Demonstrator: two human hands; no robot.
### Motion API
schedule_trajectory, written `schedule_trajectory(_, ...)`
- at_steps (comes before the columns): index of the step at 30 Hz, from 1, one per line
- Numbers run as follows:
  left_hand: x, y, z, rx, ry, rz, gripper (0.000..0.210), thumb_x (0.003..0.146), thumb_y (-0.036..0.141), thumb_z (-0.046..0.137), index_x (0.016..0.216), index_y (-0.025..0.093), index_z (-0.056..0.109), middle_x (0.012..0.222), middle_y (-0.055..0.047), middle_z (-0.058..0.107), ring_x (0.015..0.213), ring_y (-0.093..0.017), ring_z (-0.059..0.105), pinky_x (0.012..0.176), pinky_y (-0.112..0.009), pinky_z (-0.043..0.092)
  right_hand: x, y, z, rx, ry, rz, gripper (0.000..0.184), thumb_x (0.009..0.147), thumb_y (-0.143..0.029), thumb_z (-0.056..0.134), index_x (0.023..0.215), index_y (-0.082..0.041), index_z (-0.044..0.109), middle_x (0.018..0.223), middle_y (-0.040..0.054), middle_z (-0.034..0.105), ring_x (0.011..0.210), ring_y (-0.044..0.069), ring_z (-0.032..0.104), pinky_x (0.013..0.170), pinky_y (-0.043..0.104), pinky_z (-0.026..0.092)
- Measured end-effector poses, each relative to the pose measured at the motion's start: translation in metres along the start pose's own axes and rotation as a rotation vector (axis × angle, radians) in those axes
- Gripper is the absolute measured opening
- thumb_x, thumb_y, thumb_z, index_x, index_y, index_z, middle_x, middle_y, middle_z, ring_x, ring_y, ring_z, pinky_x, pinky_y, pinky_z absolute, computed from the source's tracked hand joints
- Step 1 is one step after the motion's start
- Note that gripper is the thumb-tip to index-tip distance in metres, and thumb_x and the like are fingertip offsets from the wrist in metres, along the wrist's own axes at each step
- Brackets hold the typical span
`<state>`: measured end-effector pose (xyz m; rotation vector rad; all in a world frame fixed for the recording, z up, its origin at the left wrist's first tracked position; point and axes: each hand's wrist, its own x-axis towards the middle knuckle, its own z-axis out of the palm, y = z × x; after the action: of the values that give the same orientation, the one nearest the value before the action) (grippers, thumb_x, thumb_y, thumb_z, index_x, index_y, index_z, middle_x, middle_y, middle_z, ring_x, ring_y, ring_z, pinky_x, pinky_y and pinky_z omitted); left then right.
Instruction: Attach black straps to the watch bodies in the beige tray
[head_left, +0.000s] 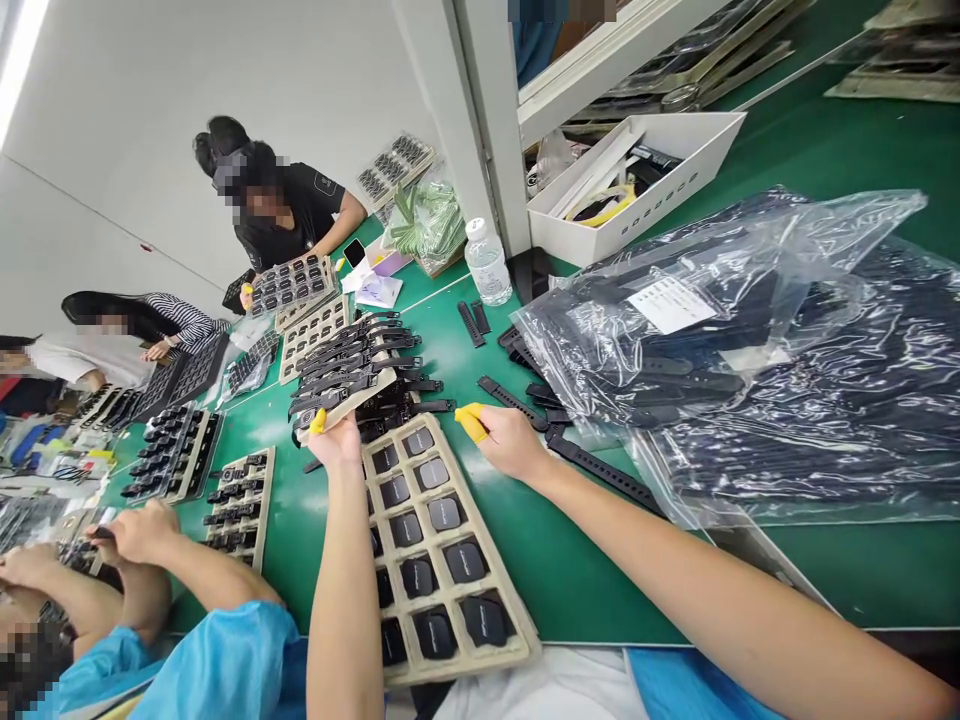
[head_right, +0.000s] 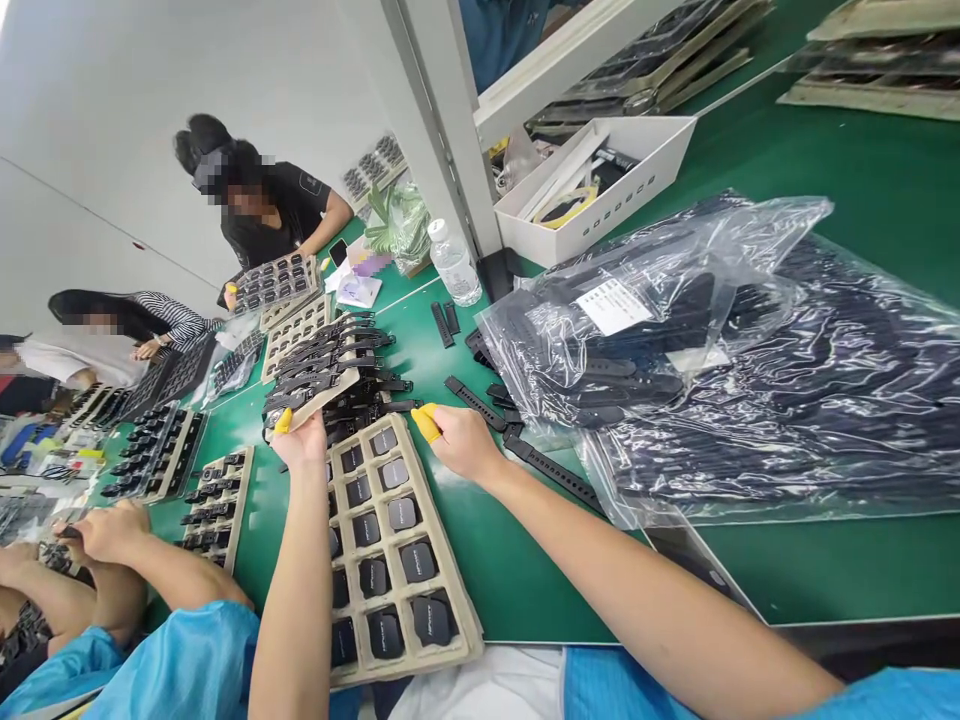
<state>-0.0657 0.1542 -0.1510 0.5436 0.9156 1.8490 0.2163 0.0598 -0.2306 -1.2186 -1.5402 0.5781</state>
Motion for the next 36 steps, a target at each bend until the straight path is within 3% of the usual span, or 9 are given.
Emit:
schedule_trajectory(5,-0.005,-0.010,-0.003,-0.011,0.026,-0.023,0.038,0.085,0.007,0.047,0.115,0.017,0.068,0.119,-0.009,0.076,0.122,-0.023,0.069,0.113,-0.049,0.052,-0.001,-0.002,-0.002,-0.015,-0.017,-0.028,0.038,0.096,-0.028,0.049,0.062,-0.026,0.033,0.056,-0.0008,0.047,0.050,0.015,0.039,0.054,0.032,0.026)
schedule_trajectory(11,-0.014,-0.011,-0.005,-0.022,0.072,-0.085,0.042,0.084,0.007,0.046,0.120,0.016,0.067,0.118,-0.010,0.076,0.120,-0.025,0.070,0.110,-0.051,0.054,-0.003,-0.001,0.000,0.010,-0.022,-0.012,0.044,0.099,-0.037,0.047,0.061,-0.026,0.028,0.053,-0.0020,0.042,0.048,0.015,0.035,0.052,0.032,0.026)
schedule_trajectory(15,-0.022,-0.015,-0.004,-0.059,0.124,-0.139,0.044,0.083,0.005,0.046,0.121,0.014,0.066,0.120,-0.013,0.076,0.118,-0.026,0.071,0.110,-0.054,0.054,-0.005,0.001,0.000,0.020,-0.073,0.041,0.049,0.103,-0.049,0.045,0.060,-0.026,0.044,0.055,0.0004,0.051,0.052,0.017,0.045,0.053,0.031,0.033)
schedule_trajectory(18,-0.031,-0.020,-0.001,-0.098,0.145,-0.167,0.044,0.081,0.005,0.047,0.119,0.013,0.068,0.122,-0.013,0.075,0.119,-0.027,0.071,0.109,-0.056,0.054,-0.007,0.002,0.000,0.037,-0.104,0.062,0.046,0.104,-0.051,0.046,0.069,-0.025,0.060,0.059,0.0020,0.058,0.058,0.019,0.054,0.056,0.031,0.039)
schedule_trajectory(20,-0.037,-0.023,0.002,-0.126,0.156,-0.184,0.045,0.080,0.005,0.048,0.119,0.013,0.068,0.123,-0.014,0.074,0.119,-0.028,0.070,0.109,-0.056,0.054,-0.007,0.002,0.000,0.044,-0.112,0.065,0.045,0.104,-0.051,0.046,0.071,-0.025,0.063,0.061,0.0022,0.060,0.059,0.019,0.056,0.057,0.031,0.040)
schedule_trajectory(29,-0.045,-0.012,0.015,-0.177,0.246,-0.254,0.042,0.083,0.013,0.045,0.118,0.016,0.066,0.121,-0.014,0.073,0.116,-0.028,0.070,0.104,-0.055,0.056,-0.009,0.002,0.000,0.034,-0.133,0.066,0.046,0.102,-0.046,0.047,0.061,-0.025,0.049,0.056,0.0009,0.056,0.053,0.017,0.051,0.053,0.030,0.036)
schedule_trajectory(36,-0.047,0.000,-0.005,-0.117,0.316,-0.325,0.035,0.085,0.020,0.046,0.116,0.022,0.062,0.129,-0.012,0.068,0.121,-0.028,0.067,0.109,-0.060,0.050,-0.010,0.002,0.000,0.028,-0.141,0.053,0.045,0.101,-0.046,0.049,0.061,-0.026,0.051,0.054,0.0006,0.056,0.051,0.018,0.050,0.052,0.030,0.036)
